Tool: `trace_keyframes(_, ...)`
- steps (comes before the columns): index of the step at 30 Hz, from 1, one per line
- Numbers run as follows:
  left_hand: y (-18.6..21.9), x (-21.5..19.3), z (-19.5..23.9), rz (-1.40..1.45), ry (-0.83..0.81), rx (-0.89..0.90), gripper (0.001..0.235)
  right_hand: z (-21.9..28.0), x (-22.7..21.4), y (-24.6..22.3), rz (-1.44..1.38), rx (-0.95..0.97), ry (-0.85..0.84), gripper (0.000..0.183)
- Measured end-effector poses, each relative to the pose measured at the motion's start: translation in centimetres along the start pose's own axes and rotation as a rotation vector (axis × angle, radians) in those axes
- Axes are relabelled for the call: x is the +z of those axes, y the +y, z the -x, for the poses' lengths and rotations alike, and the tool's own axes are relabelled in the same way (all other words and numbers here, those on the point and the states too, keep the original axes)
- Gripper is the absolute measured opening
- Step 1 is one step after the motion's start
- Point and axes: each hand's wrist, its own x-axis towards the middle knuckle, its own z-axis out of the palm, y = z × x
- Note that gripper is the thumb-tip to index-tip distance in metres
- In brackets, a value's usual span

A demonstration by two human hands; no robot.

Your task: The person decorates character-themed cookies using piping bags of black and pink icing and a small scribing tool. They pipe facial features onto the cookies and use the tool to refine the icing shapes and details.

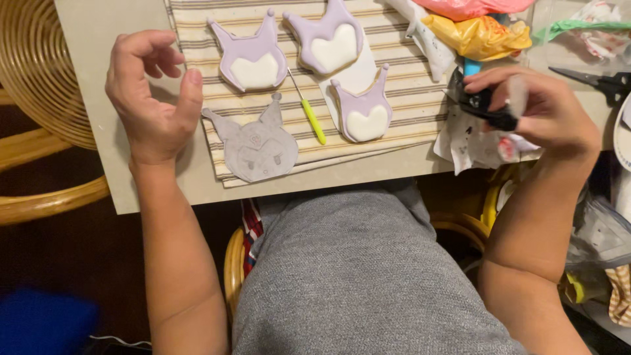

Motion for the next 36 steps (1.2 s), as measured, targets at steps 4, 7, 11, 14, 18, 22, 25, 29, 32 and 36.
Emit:
trace_keyframes(4, 1.3, -0.6, -0.7, -0.037, -0.031, 0.028, 0.030, 0.3, 0.5, 0.7, -0.248, -0.188, 0.163, 0.042)
trace_keyframes(7, 1.9, -0.9, -0.7, -0.029, -0.029, 0.027, 0.030, -0.1, 0.6, 1.5, -0.421, -0.219, 0.314, 0.046)
trace_keyframes(11, 3.2, -0.9, -0.8, 0.010, -0.041, 0.025, 0.029, 0.3, 1.0, 2.3, -0.641, -0.249, 0.424, 0.043)
trace_keyframes(14, 5.0, 0.1, -1.1, 0.052, -0.084, 0.064, 0.027, 0.7, 2.3, 2.5, -0.772, -0.265, 0.466, 0.043)
trace_keyframes(18, 9.5, 3.7, -0.9, 0.128, -0.225, 0.133, 0.028, 0.3, 4.2, 1.7, -0.943, -0.302, 0.499, 0.046)
trace_keyframes(22, 13.8, 9.0, -0.6, 0.194, -0.390, 0.121, 0.031, -1.2, 6.8, 0.5, -1.048, -0.263, 0.625, 0.053)
trace_keyframes(25, 15.1, 12.6, -1.3, 0.194, -0.423, 0.144, 0.051, -3.2, 8.3, 0.1, -1.143, -0.246, 0.646, 0.053)
trace_keyframes(29, 15.6, 14.7, -2.3, 0.168, -0.428, 0.108, 0.049, -4.9, 9.5, -0.4, -1.157, -0.260, 0.640, 0.051)
trace_keyframes(32, 14.8, 15.6, -3.8, 0.204, -0.528, 0.025, 0.036, -5.6, 10.8, -0.5, -1.152, -0.286, 0.639, 0.052)
trace_keyframes(36, 13.9, 15.6, -4.8, 0.127, -0.636, -0.021, 0.029, -5.3, 11.5, -1.0, -1.213, -0.301, 0.583, 0.051)
